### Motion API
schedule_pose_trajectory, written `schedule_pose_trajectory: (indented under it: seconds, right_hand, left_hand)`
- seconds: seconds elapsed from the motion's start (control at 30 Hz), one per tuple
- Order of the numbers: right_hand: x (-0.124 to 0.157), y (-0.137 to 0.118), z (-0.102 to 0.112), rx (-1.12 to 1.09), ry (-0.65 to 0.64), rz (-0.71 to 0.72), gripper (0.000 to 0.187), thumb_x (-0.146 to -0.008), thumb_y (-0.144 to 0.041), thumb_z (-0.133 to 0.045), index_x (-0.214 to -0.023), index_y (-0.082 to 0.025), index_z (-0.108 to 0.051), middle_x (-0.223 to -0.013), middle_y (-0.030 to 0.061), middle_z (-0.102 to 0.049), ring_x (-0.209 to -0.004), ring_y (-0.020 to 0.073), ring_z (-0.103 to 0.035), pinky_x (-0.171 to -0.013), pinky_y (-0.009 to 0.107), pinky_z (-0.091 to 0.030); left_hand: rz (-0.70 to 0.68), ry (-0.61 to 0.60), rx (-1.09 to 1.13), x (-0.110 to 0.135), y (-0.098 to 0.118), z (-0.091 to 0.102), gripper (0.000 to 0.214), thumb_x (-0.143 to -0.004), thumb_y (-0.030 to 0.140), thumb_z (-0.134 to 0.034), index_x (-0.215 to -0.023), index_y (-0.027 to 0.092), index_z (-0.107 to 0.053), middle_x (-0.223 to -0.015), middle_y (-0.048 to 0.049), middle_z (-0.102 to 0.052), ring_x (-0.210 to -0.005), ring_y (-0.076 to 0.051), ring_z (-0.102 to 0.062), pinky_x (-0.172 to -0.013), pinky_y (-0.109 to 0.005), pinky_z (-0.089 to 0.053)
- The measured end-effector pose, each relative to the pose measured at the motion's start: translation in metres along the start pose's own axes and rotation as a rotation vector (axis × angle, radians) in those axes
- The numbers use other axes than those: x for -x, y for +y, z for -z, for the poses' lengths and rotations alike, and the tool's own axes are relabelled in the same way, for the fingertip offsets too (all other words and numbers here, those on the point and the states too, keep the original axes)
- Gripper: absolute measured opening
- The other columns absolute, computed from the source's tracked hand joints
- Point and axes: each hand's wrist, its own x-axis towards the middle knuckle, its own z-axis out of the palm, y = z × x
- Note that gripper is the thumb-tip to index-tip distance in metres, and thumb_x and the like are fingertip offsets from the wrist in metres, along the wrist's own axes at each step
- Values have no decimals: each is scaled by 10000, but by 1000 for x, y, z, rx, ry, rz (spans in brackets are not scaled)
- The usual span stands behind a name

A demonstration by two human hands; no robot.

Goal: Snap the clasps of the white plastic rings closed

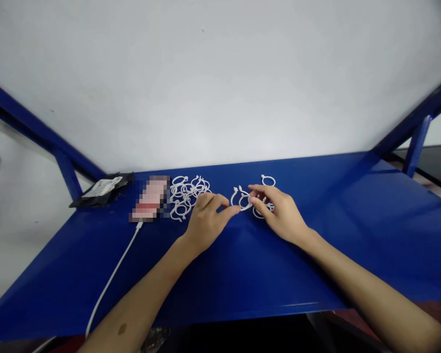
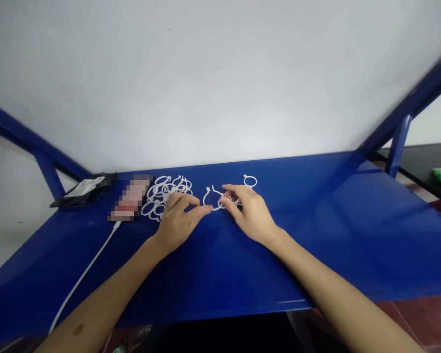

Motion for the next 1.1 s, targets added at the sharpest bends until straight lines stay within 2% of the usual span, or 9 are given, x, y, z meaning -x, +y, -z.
schedule_pose_trajectory:
  seconds: [0.13, 0.27, 0.43, 0.57, 0.7, 0.77, 0.87, 1.0, 1.1]
  right_hand:
    - [5, -9, -6, -248, 3, -101, 151, -980, -327, -560, -1050, -214, -633, -826, 17, -734, -704, 149, -686, -661, 279, -542]
    - [7, -8, -10, -351, 21, -115, 144, -959, -348, -605, -1000, -211, -623, -797, 17, -737, -698, 153, -696, -653, 277, -539]
    - [7, -11, -8, -346, -88, -38, 123, -971, -309, -596, -938, -216, -669, -822, 8, -743, -713, 132, -686, -641, 246, -523]
    - [11, -12, -6, -345, -180, 34, 115, -978, -262, -588, -906, -210, -661, -815, -4, -730, -690, 111, -675, -643, 225, -519]
    - [17, -8, -7, -285, -231, 177, 127, -1005, -220, -527, -932, -205, -629, -835, 4, -713, -706, 108, -669, -653, 223, -516]
    - [18, -7, -9, -236, -214, 228, 122, -1010, -210, -515, -944, -204, -618, -862, 14, -710, -740, 115, -671, -678, 231, -519]
    - [14, -5, -12, -128, -162, 208, 108, -1010, -217, -516, -967, -208, -615, -883, 23, -714, -773, 136, -675, -699, 254, -522]
    - [4, 10, -9, 90, -67, 155, 138, -1009, -234, -509, -979, -200, -639, -936, 59, -712, -804, 181, -680, -710, 305, -534]
    - [-3, 29, -1, 224, 43, 124, 173, -1002, -236, -516, -1040, -181, -676, -1028, 97, -690, -867, 207, -679, -759, 336, -549]
  left_hand:
    - [4, -19, 182, 2, 15, 2, 86, -959, 261, -608, -959, 275, -693, -840, 1, -646, -835, -168, -540, -805, -318, -435]
    - [237, 43, 436, 2, 16, 0, 243, -961, 416, -592, -1112, 226, -578, -847, -9, -646, -824, -170, -573, -775, -324, -488]
    - [450, -24, 597, -1, 10, 0, 295, -927, 500, -611, -837, 219, -615, -734, 14, -625, -711, -138, -563, -660, -272, -467]
    - [470, -59, 645, -3, 11, 2, 360, -902, 519, -634, -703, 221, -626, -683, 19, -617, -689, -141, -533, -645, -275, -443]
    - [406, -70, 623, -2, 16, 3, 393, -926, 499, -609, -646, 223, -619, -665, 17, -622, -716, -155, -521, -695, -298, -435]
    - [348, -62, 589, -2, 16, 2, 404, -955, 475, -573, -643, 221, -613, -661, 18, -624, -720, -158, -515, -715, -304, -429]
    - [281, -93, 416, -4, 5, 2, 310, -940, 451, -610, -737, 219, -636, -704, 15, -639, -764, -173, -527, -780, -327, -435]
    - [323, -251, -70, -3, -19, 5, 232, -894, 419, -683, -953, 194, -678, -879, -49, -670, -943, -260, -550, -866, -408, -423]
    - [367, -386, -332, 1, -32, 6, 230, -895, 388, -679, -969, 172, -705, -970, -105, -652, -1014, -322, -533, -849, -439, -417]
